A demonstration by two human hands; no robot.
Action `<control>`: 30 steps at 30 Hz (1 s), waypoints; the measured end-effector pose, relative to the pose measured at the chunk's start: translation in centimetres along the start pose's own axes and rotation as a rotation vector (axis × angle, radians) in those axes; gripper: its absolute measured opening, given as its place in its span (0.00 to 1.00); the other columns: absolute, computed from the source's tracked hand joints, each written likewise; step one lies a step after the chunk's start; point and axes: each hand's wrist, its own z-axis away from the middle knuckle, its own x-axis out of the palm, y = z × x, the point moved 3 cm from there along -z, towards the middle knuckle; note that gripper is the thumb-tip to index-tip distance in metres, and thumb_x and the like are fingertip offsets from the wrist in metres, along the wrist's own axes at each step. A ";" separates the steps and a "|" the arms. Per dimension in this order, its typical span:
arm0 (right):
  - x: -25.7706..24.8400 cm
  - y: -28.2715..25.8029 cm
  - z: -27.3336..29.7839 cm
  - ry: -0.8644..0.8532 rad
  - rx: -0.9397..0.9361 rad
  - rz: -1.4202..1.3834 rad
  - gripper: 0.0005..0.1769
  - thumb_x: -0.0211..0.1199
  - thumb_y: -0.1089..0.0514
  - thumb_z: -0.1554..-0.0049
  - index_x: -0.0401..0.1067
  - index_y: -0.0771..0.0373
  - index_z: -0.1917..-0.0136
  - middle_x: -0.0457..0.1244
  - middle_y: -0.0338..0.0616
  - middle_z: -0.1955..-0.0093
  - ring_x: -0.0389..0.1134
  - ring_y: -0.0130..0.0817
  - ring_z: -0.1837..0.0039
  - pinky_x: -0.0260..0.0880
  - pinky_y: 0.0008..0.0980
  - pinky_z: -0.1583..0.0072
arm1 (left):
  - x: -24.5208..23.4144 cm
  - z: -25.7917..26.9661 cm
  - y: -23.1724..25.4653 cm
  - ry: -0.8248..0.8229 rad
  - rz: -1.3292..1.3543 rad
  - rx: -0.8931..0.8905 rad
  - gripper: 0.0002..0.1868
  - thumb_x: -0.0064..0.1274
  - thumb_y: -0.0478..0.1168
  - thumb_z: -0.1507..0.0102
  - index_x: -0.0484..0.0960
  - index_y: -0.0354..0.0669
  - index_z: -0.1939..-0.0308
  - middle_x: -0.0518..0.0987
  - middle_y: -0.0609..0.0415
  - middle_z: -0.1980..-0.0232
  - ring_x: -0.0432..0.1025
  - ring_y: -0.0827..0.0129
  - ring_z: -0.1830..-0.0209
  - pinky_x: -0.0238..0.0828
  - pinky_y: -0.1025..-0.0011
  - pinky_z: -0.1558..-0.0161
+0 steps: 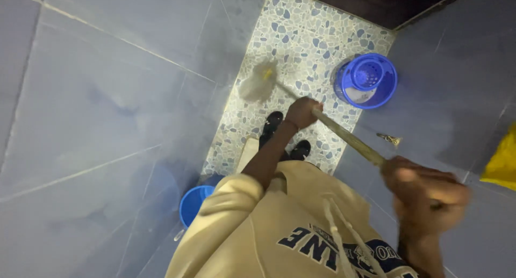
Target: The person cleans the tiled floor of a bathroom using a mop, dipping it into a bucket of water and scrubbing the area around a toilet.
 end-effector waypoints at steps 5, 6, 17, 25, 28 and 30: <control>-0.8 3.1 0.6 -0.049 -0.060 0.007 0.33 0.53 0.70 0.34 0.47 0.58 0.78 0.49 0.37 0.79 0.48 0.25 0.77 0.49 0.33 0.71 | 1.6 -3.5 -0.7 0.149 0.084 -0.017 0.15 0.55 0.44 0.36 0.81 0.43 0.75 0.80 0.47 0.68 0.74 0.49 0.61 0.72 0.56 0.53; -2.1 3.8 0.0 -0.051 -0.083 -0.041 0.32 0.53 0.70 0.33 0.48 0.59 0.77 0.49 0.37 0.79 0.49 0.25 0.76 0.51 0.33 0.70 | 1.9 -3.4 -0.1 0.141 0.085 -0.040 0.13 0.54 0.45 0.37 0.82 0.45 0.75 0.81 0.48 0.68 0.75 0.49 0.62 0.72 0.56 0.53; -9.9 7.6 1.6 -0.095 0.138 -0.379 0.29 0.49 0.67 0.31 0.50 0.56 0.74 0.45 0.35 0.79 0.47 0.28 0.78 0.52 0.37 0.66 | 2.8 10.9 3.2 -0.044 -0.095 -0.308 0.06 0.56 0.45 0.43 0.88 0.57 0.66 0.85 0.54 0.64 0.79 0.55 0.61 0.74 0.57 0.51; -9.1 3.3 5.2 -0.157 0.109 -0.210 0.29 0.53 0.68 0.35 0.52 0.60 0.77 0.49 0.37 0.79 0.50 0.26 0.78 0.54 0.35 0.69 | 2.6 13.8 4.0 -0.025 -0.108 -0.370 0.07 0.60 0.42 0.47 0.87 0.56 0.65 0.85 0.53 0.61 0.78 0.55 0.56 0.71 0.57 0.46; -10.4 0.0 4.6 -0.079 0.043 -0.073 0.24 0.54 0.67 0.40 0.53 0.62 0.76 0.51 0.36 0.80 0.50 0.25 0.79 0.55 0.34 0.69 | 5.4 9.6 6.8 0.080 -0.041 -0.247 0.05 0.59 0.40 0.47 0.85 0.53 0.68 0.83 0.52 0.63 0.76 0.54 0.57 0.71 0.57 0.48; -10.7 -1.6 5.8 -0.095 -0.005 0.066 0.15 0.53 0.66 0.42 0.59 0.74 0.69 0.54 0.41 0.78 0.52 0.27 0.77 0.58 0.39 0.65 | 6.9 6.7 8.0 0.097 0.003 -0.206 0.01 0.59 0.41 0.45 0.83 0.53 0.70 0.82 0.53 0.65 0.75 0.54 0.58 0.71 0.58 0.50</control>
